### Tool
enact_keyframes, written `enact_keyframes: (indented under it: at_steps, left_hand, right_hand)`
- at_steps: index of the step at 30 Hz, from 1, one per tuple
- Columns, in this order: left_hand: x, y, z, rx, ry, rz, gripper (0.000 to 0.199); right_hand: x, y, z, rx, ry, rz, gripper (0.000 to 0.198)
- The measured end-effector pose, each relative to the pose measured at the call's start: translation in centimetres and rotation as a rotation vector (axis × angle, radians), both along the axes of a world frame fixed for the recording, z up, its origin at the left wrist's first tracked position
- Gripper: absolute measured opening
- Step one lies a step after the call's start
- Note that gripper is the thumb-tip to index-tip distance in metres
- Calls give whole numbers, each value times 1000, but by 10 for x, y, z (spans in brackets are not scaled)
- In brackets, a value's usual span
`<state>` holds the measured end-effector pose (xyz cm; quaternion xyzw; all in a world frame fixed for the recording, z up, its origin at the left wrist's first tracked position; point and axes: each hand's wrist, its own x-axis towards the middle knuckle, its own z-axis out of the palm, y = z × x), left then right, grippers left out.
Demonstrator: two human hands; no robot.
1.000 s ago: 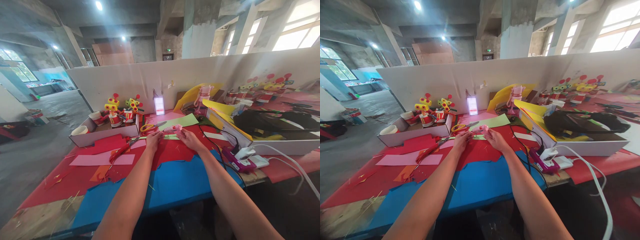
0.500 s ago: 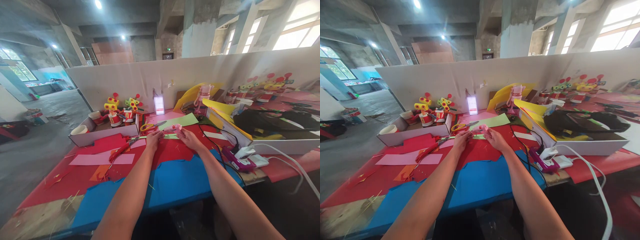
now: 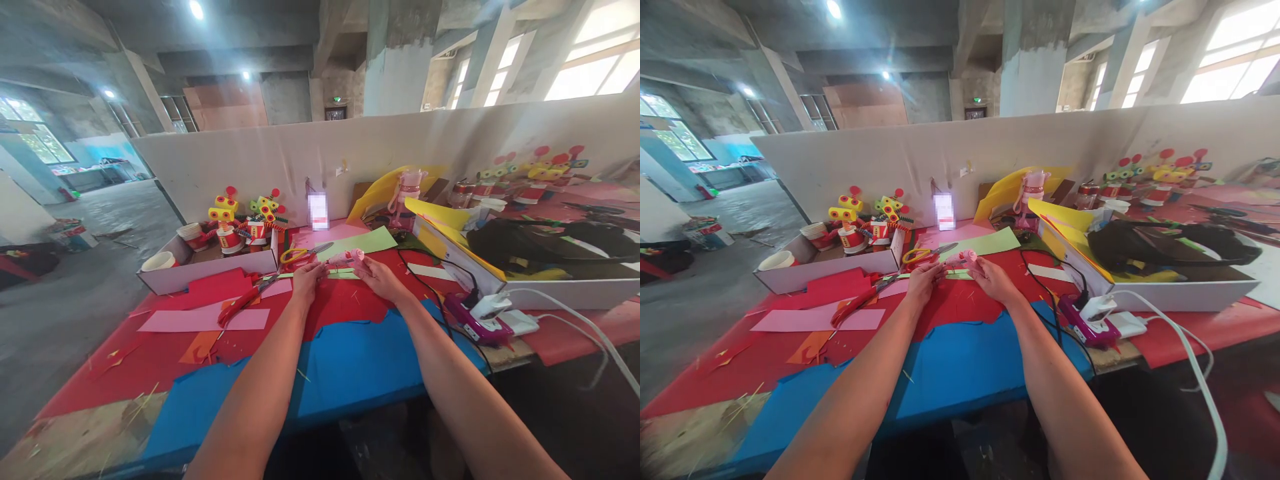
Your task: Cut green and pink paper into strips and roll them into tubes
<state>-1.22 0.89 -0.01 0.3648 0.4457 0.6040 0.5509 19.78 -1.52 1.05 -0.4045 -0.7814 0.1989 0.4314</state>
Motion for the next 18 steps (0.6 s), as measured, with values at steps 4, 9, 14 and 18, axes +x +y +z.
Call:
enact_keyframes:
  at_steps: [4, 9, 14, 18]
  left_hand:
    - [-1, 0, -1, 4, 5, -23, 33]
    - [-2, 0, -2, 14, -8, -28, 33]
    - [-2, 0, -3, 24, 9, -31, 32]
    - [-2, 2, -4, 21, 20, -23, 35]
  right_hand:
    - [-2, -1, 0, 21, 41, 29, 29]
    - [-2, -1, 1, 23, 38, 17, 32]
    - [-1, -1, 1, 14, 23, 7, 33]
    - [-1, 0, 1, 13, 41, -16, 32]
